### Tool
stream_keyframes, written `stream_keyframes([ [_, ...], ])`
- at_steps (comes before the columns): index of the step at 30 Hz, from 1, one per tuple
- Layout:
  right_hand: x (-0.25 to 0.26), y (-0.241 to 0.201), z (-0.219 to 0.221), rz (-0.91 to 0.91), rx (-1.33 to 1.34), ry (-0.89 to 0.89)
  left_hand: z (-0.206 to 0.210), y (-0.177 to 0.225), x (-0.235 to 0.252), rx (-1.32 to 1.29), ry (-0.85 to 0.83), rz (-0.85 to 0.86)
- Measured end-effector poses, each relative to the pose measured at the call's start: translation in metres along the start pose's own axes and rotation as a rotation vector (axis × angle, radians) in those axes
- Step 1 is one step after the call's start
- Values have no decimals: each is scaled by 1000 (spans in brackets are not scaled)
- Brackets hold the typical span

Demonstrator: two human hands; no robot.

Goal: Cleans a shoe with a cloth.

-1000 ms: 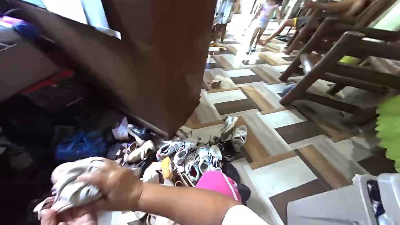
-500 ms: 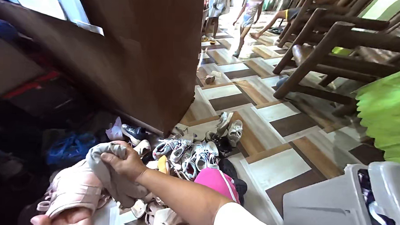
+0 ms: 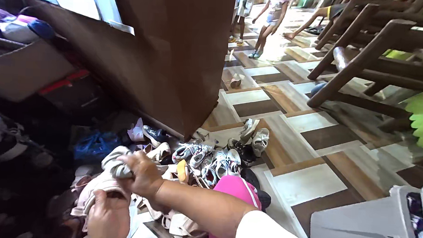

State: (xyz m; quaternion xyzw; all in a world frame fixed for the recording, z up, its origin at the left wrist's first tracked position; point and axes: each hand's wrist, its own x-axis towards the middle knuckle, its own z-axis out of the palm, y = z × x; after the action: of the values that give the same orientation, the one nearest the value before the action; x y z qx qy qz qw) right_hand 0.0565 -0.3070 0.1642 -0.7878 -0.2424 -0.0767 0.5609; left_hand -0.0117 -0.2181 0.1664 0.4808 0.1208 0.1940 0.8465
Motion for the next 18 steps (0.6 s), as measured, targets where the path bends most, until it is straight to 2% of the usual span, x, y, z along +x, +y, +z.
stream_keyframes([
  [3,-8,-3,6,-322,-43,-75,0,-1,-1,-2,114,-35],
  [4,-6,1,6,-379,-54,-85,-1,-2,-1,-9,126,-41],
  [6,2,8,-2,-308,-92,-70,-1,-2,0,-64,72,-25],
  [8,11,7,-16,-75,-136,-124,0,-3,0,-95,41,-3],
  [9,13,5,-19,-14,-143,-144,1,-3,0,-99,32,2],
  [10,12,1,-19,-22,-138,-146,3,-3,-1,-97,27,3],
  [14,-4,-12,-4,-376,-88,-79,6,-1,-5,-55,110,-19],
  [15,-4,-10,-4,-392,-69,-83,4,-1,-5,-63,104,-32],
  [16,-2,-6,-7,-344,-49,-88,4,-1,-5,-82,82,-41],
  [18,9,3,-18,-99,-25,-120,6,3,-7,-99,40,-43],
])
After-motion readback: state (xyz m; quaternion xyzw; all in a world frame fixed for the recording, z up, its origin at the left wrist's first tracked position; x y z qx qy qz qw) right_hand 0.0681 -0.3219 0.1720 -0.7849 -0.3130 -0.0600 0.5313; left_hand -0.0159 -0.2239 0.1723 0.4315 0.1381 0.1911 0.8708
